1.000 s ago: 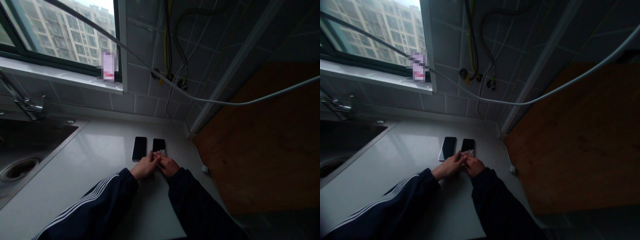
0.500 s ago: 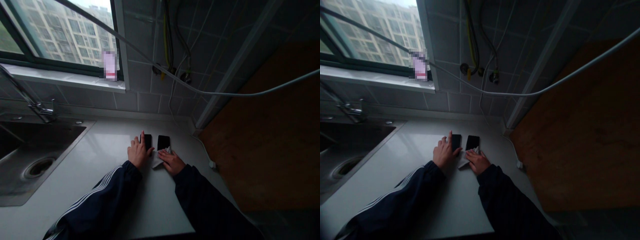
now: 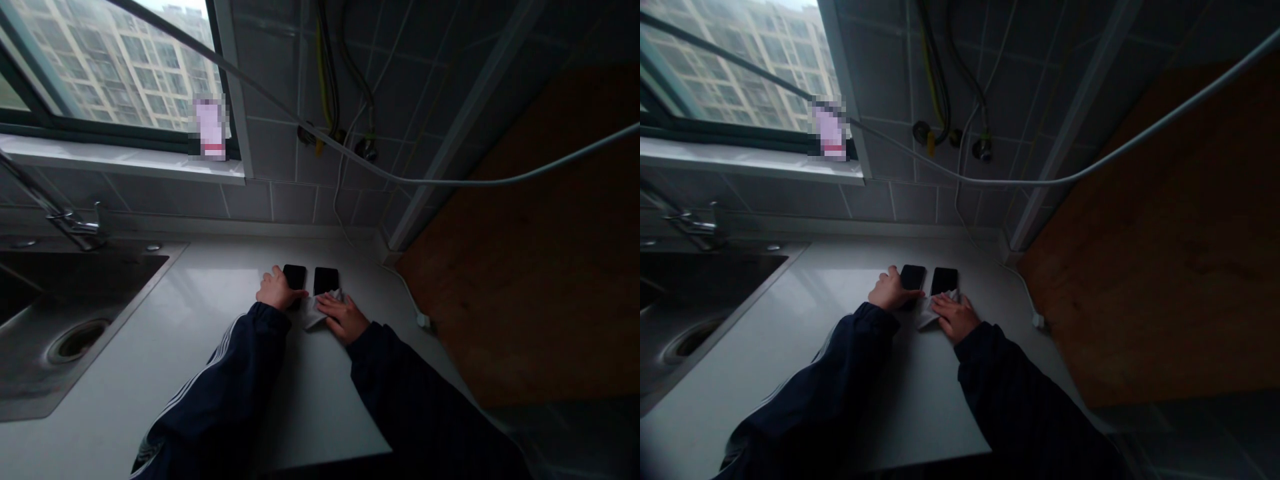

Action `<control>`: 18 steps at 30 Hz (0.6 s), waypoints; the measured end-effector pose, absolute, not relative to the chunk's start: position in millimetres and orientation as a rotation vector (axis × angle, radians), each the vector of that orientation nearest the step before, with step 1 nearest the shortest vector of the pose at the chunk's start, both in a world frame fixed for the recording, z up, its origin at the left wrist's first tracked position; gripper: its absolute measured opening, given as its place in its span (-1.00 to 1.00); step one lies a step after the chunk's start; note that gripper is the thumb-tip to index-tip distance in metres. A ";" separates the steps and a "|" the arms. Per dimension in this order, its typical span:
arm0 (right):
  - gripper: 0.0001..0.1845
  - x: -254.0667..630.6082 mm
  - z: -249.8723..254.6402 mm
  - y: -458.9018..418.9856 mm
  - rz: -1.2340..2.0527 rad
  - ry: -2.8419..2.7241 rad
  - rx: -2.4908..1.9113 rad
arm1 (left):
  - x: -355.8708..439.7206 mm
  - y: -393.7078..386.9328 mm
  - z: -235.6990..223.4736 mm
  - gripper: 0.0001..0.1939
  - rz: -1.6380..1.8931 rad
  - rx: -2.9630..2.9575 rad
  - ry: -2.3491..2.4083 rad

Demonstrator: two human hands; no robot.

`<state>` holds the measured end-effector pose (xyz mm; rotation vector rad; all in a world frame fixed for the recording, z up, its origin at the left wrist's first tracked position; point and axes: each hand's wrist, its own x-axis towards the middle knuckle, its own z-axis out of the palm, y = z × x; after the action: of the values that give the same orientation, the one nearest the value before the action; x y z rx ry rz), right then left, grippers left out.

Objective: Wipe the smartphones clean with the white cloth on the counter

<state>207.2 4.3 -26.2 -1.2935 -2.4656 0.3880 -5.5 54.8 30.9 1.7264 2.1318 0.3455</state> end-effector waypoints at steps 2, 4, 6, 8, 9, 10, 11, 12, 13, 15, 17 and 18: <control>-0.43 206.6 -25.2 3.9 0.398 -2.464 -1.298 | -3.6 54.2 31.8 -0.04 0.320 1.722 2.147; -0.42 206.4 -24.3 3.8 0.410 -2.467 -1.303 | -3.4 55.1 33.7 -0.06 0.283 1.722 2.144; -0.40 206.5 -23.8 3.9 0.426 -2.480 -1.309 | -5.9 57.5 34.9 -0.08 0.257 1.720 2.107; -0.38 206.5 -23.8 4.0 0.444 -2.490 -1.317 | -10.3 61.0 33.8 -0.12 0.264 1.715 2.041; -0.37 206.4 -24.0 4.0 0.452 -2.493 -1.317 | -12.6 62.7 32.1 -0.15 0.284 1.712 2.005; -0.37 206.2 -24.2 4.1 0.457 -2.493 -1.312 | -14.4 64.4 29.8 -0.18 0.320 1.709 1.972; -0.37 206.1 -24.5 4.2 0.457 -2.488 -1.306 | -15.5 65.9 27.0 -0.23 0.378 1.709 1.944; -0.36 206.0 -24.8 4.5 0.453 -2.482 -1.297 | -15.7 67.0 23.9 -0.28 0.457 1.705 1.915; -0.37 206.0 -25.0 4.9 0.450 -2.477 -1.285 | -14.9 67.8 20.8 -0.34 0.560 1.691 1.877; -0.38 206.4 -25.1 5.9 0.452 -2.461 -1.252 | -10.5 67.6 15.0 -0.44 0.839 1.544 1.739; -0.40 207.1 -24.2 6.4 0.469 -2.423 -1.209 | -3.7 64.0 10.3 -0.47 1.074 1.303 1.559; -0.42 207.5 -23.3 6.1 0.481 -2.393 -1.188 | 0.0 60.7 8.3 -0.47 1.147 1.184 1.473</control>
<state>207.5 6.1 -23.3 -1.1876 -2.3926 0.4808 0.0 60.7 8.3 1.1841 1.4725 1.1475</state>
